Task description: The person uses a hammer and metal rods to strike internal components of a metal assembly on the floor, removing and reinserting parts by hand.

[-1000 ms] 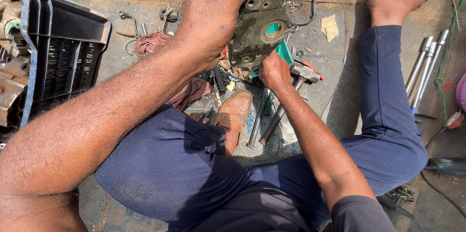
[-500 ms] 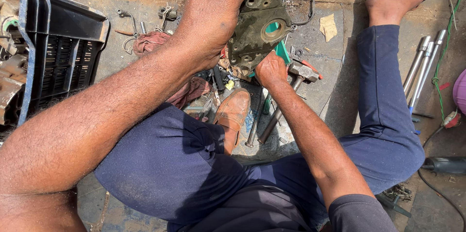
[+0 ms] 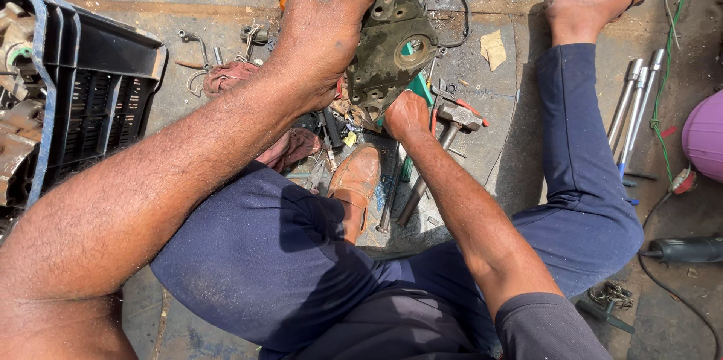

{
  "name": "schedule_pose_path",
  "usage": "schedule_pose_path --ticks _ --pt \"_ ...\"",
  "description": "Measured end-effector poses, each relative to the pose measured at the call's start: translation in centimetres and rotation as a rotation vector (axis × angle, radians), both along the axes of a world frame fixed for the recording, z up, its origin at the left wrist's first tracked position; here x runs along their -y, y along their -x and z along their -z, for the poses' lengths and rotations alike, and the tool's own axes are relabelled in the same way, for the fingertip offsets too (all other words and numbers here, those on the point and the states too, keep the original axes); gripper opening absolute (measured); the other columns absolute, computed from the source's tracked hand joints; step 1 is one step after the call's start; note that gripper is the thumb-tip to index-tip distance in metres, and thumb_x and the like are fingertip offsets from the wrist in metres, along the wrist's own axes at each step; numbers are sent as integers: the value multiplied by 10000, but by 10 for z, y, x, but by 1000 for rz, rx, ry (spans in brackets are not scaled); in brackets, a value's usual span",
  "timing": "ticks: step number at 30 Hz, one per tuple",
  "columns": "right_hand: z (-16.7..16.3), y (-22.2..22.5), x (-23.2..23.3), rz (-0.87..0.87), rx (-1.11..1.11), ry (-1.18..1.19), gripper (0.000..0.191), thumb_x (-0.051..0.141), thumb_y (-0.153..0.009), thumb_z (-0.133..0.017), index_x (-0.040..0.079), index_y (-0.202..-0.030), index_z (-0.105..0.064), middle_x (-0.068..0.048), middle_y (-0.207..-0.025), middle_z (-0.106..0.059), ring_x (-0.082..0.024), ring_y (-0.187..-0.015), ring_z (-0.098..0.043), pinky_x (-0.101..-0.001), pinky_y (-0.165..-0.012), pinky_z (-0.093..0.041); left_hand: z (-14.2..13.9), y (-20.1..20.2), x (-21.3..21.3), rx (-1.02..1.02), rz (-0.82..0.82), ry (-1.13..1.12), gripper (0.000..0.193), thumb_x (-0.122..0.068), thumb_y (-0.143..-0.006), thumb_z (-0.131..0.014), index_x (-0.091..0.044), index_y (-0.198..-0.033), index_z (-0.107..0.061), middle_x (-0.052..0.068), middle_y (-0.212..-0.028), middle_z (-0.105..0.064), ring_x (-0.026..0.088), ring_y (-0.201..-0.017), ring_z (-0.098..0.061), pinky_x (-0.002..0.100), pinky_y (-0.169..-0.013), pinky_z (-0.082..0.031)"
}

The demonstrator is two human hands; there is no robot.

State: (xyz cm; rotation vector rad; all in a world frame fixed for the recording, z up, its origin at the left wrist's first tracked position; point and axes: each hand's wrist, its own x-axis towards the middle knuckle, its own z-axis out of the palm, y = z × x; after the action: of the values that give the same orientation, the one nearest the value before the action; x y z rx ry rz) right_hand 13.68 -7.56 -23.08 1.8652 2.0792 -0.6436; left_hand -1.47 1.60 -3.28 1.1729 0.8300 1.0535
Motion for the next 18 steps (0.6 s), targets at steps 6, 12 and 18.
schedule_pose_path --ticks 6,12,18 --pt "-22 -22 58 188 -396 -910 374 183 -906 -817 24 -1125 -559 -172 -1063 -549 -330 -1021 -595 -452 -874 -505 -11 -2 3 -5 19 -27 398 -344 -1111 -638 21 -1270 -619 46 -1107 -677 91 -1000 -608 298 -886 -568" --pt "-18 -27 61 825 -579 -396 557 226 -750 -835 -6 -1165 -543 -189 -1081 -593 -348 -1014 -605 -464 -870 -479 -22 -7 12 7 47 -2 402 -344 -1090 -637 28 -1242 -622 40 -1079 -689 95 -963 -630 311 -853 -584" --pt "-5 -44 63 969 -703 -570 344 223 -973 -623 24 -1253 -601 -221 -1019 -714 -390 -941 -701 -479 -857 -531 -27 -21 18 35 74 7 322 -322 -1115 -635 -18 -1220 -609 17 -1060 -660 95 -952 -604 301 -865 -557"
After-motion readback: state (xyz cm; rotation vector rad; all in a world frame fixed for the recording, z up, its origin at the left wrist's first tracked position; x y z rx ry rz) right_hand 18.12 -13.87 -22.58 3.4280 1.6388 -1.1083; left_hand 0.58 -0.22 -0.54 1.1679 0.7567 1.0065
